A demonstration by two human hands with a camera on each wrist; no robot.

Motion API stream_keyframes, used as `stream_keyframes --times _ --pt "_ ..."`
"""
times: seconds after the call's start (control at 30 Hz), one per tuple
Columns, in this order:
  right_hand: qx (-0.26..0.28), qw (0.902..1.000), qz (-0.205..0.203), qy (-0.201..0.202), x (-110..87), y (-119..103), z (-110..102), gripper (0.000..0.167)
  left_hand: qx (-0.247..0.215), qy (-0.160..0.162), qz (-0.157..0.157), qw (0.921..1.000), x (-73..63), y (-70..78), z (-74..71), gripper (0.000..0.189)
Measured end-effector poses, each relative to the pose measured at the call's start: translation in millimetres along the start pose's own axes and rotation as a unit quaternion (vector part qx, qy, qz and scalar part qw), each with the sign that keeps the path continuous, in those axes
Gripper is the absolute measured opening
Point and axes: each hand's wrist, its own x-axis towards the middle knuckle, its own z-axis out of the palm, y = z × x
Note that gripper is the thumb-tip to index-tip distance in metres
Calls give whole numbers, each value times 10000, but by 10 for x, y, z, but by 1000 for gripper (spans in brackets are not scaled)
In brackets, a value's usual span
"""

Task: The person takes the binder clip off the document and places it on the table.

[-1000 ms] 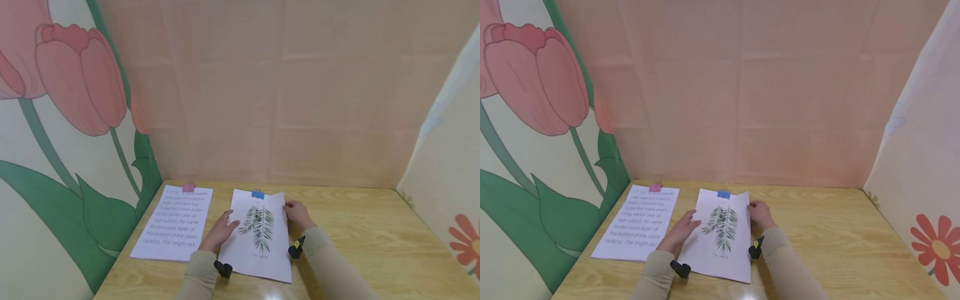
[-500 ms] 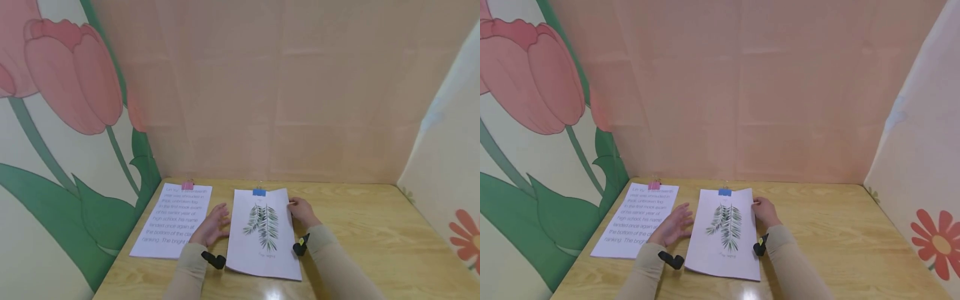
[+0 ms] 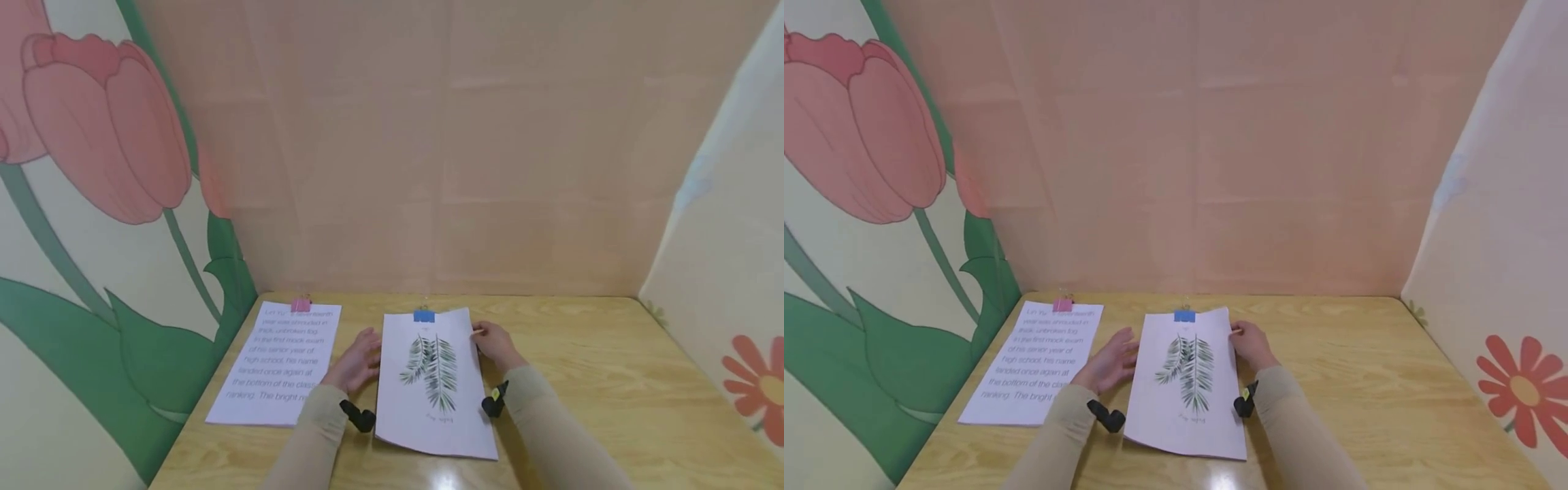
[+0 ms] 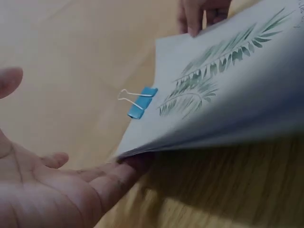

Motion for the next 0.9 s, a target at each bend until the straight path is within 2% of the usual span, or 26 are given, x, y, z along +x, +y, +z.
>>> stream_keyframes --times 0.1,0.17,0.23,0.37,0.47,0.63,0.73,0.87,0.9 --pt "-298 9990 265 202 112 62 102 35 37 51 13 10000 76 12 30 68" --pt "-204 9997 44 89 141 165 63 34 108 80 14 9999 128 22 44 69" --pt "-134 9999 32 43 138 194 29 34 248 140 -23 9996 180 35 58 71" --pt "-164 9997 178 73 116 183 12 33 681 286 -158 9971 302 53 78 73" --pt "-198 9995 248 85 90 171 13 33 1247 489 -219 9907 387 52 80 67" --pt "-297 9992 240 123 73 158 8 32 2242 804 -85 9712 516 25 69 46" --pt "-349 9992 126 149 65 170 -4 32 2984 1006 188 9489 579 3 84 36" --pt "-368 9992 72 153 56 173 -14 32 3827 1384 374 9127 627 -7 123 28" --pt "-396 9991 57 128 57 160 -18 32 3898 1439 366 9089 641 -5 129 25"
